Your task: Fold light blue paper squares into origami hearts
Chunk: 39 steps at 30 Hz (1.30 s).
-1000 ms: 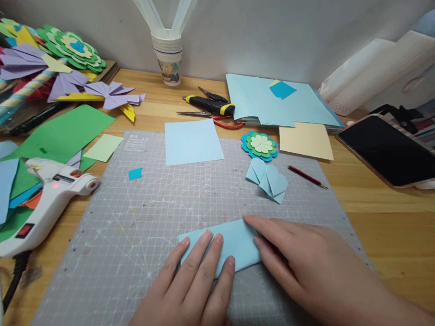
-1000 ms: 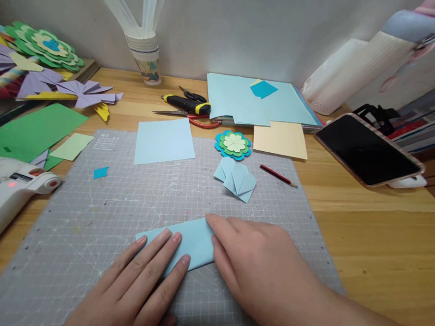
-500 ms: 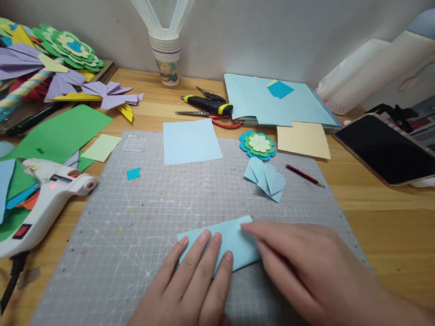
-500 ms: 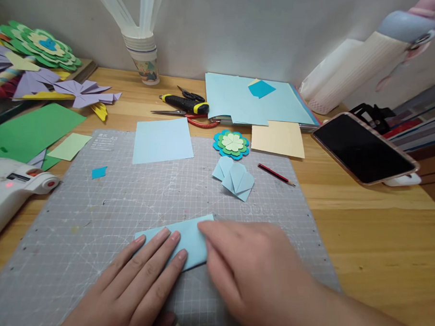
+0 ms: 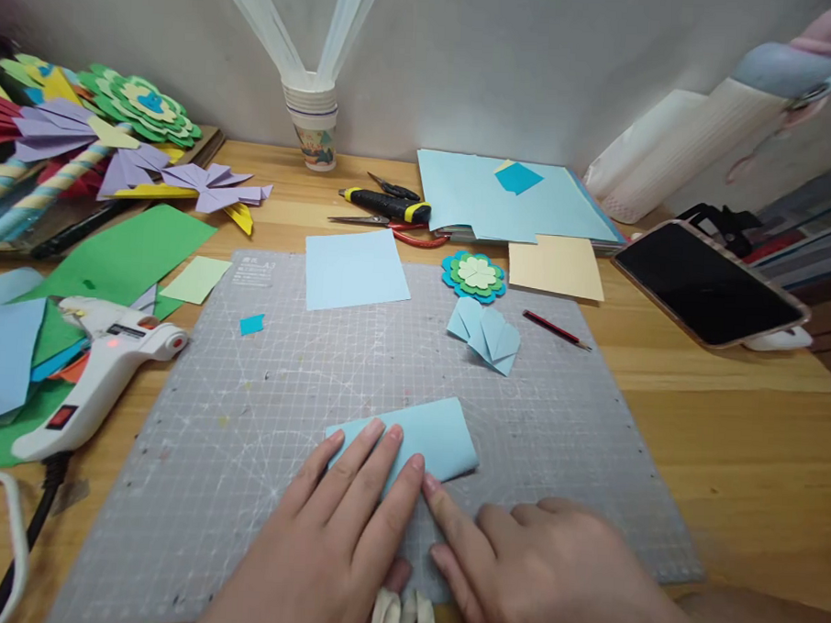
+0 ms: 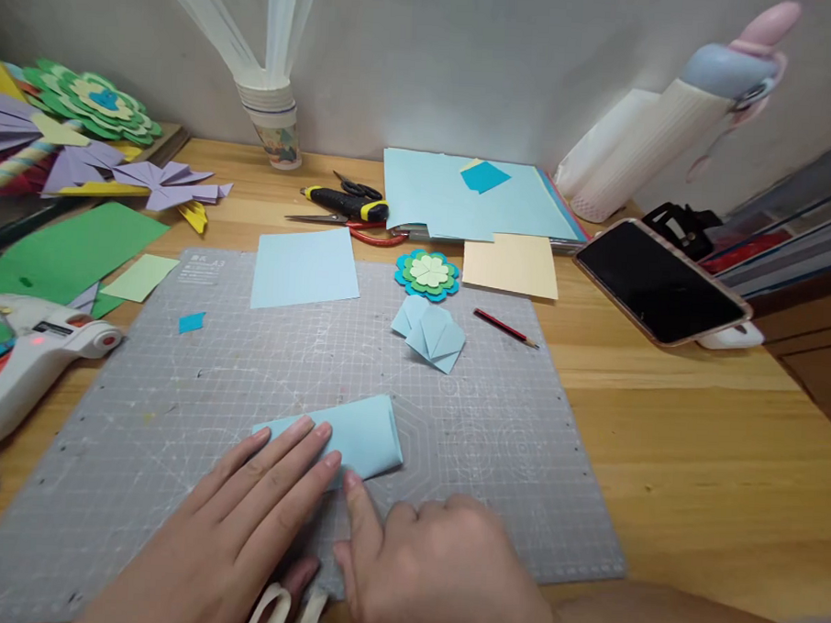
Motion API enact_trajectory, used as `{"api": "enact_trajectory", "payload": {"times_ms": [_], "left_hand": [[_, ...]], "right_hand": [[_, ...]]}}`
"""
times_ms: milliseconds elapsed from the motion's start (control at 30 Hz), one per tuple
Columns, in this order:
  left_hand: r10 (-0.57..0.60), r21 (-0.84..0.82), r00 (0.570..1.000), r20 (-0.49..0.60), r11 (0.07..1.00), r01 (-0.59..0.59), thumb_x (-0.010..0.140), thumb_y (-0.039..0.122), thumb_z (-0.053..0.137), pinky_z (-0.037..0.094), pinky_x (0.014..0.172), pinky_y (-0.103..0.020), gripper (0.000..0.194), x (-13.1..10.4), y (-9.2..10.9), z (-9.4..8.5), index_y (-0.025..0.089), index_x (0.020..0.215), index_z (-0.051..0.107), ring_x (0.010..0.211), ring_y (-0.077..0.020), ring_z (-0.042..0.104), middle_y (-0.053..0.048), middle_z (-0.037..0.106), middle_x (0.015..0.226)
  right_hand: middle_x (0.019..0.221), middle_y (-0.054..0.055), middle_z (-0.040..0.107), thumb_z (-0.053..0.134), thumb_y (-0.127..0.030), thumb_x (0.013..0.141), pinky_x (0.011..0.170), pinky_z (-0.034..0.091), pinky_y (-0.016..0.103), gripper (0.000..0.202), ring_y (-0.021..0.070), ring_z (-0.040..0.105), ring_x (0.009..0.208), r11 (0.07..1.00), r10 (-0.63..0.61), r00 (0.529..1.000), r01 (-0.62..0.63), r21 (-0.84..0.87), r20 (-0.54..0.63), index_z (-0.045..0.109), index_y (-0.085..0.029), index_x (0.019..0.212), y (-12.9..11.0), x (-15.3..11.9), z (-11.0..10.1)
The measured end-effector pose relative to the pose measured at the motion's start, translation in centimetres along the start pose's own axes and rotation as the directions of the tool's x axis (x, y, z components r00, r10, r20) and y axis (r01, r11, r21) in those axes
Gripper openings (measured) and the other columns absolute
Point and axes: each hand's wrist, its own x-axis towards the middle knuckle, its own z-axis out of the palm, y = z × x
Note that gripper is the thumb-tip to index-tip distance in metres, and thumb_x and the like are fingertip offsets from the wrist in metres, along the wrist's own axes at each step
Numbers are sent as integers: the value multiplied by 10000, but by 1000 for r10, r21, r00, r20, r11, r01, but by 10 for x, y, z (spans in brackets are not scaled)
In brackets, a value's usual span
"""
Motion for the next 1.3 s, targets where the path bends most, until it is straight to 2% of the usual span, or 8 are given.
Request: {"api": "enact_trajectory", "payload": {"times_ms": [233,400,567,833,933,1067,1167,1300], "left_hand": [[-96,-119,990,106,987,108,861,429,543,407,984,-476,433,9,8,-15,336,1283,552,1252,-309,514,-126,563,1358],[-205,-108,973,103,970,216,886,367,523,360,1011,-539,380,12,23,-16,321,1258,585,1239,-310,519,-120,577,1338],[-354,-20,932,-70,935,354,874,324,531,236,1083,-539,277,-7,34,-21,290,1097,692,1199,-307,533,-89,647,1222],[-426,80,904,-31,901,427,825,315,528,305,1003,-600,189,-36,17,-43,249,871,700,1142,-348,532,-111,641,1138],[-536,-26,844,20,844,536,836,372,531,366,942,-551,186,-26,10,-43,240,770,645,1086,-327,540,-83,645,1068],[-711,-116,695,103,686,719,766,492,608,397,878,-515,384,-8,3,-31,205,1021,603,1046,-327,536,-95,600,1074],[-770,-140,621,149,605,784,716,498,642,402,866,-498,397,-1,3,-22,205,980,604,1038,-322,522,-90,554,1088],[-772,-149,616,159,598,788,700,485,656,407,834,-487,306,-2,8,-20,222,846,598,1002,-315,518,-75,542,1056]], "right_hand": [[556,63,677,580,-186,794,344,229,320,351,182,586,373,997,73,981,-66,-46,178,708,-86,1105,13,-6,-20],[605,70,712,595,-154,802,352,253,280,341,177,624,426,995,100,969,-97,-23,227,704,-117,1122,14,-1,-26],[618,87,723,549,-158,850,356,267,279,309,198,648,449,992,120,956,-125,2,269,707,-102,1110,14,-1,-30],[582,71,702,519,-157,870,363,240,282,212,203,633,441,993,102,957,-112,22,273,730,-145,883,17,3,-33],[572,68,689,517,-155,871,378,211,285,198,198,609,423,999,46,971,-51,16,234,694,-162,783,18,5,-35],[561,61,671,510,-145,880,422,182,282,199,176,589,435,999,-1,986,-7,46,169,638,-157,727,22,7,-29],[606,41,669,477,-181,908,480,192,275,242,155,596,501,987,47,991,-65,149,124,567,-165,683,28,10,-17],[657,2,666,475,-190,905,510,191,278,143,136,582,539,952,131,981,-164,258,141,535,-177,776,35,16,-4]]}}
